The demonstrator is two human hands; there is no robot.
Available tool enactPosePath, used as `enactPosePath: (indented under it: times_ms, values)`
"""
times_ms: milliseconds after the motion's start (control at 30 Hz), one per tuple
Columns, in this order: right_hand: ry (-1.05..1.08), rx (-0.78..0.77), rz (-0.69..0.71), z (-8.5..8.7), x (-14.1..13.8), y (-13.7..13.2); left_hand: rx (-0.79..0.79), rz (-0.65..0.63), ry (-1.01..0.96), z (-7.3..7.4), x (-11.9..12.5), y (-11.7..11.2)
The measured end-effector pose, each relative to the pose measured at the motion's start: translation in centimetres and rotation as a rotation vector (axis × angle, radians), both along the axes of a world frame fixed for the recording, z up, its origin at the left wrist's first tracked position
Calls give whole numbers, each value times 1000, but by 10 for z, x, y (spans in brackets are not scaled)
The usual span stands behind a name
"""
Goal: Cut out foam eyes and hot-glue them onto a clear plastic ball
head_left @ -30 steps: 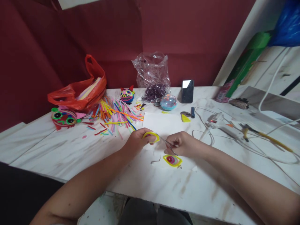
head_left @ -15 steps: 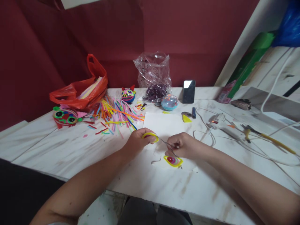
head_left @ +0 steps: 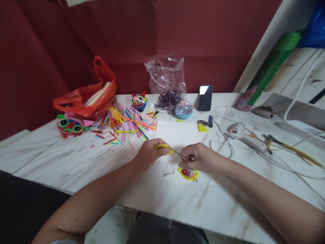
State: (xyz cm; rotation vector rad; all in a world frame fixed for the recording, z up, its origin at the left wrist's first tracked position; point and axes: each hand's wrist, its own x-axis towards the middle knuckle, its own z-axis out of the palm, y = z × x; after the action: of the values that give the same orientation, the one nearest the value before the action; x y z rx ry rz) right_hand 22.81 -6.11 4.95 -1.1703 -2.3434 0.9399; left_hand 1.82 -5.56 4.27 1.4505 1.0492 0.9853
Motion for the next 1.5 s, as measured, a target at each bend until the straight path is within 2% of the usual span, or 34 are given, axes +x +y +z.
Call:
enactPosePath:
  times_ms: [400, 667, 867, 967, 1100, 1500]
  values:
    - [-11, -6, -8, -3, 1, 2, 23, -23, 76, -4, -1, 2]
    - [-42, 80, 8, -4, 3, 2, 117, -28, 156, -8, -2, 2]
    - [-57, 81, 19, -6, 4, 4, 157, -24, 192, -9, -2, 3]
    - [-91, 146, 19, -9, 3, 5, 174, -25, 220, -9, -2, 3]
    - [-116, 229, 39, -12, 5, 6, 163, -26, 244, -9, -2, 3]
    - [-232, 261, 58, -9, 3, 5, 107, -39, 276, -6, 1, 1]
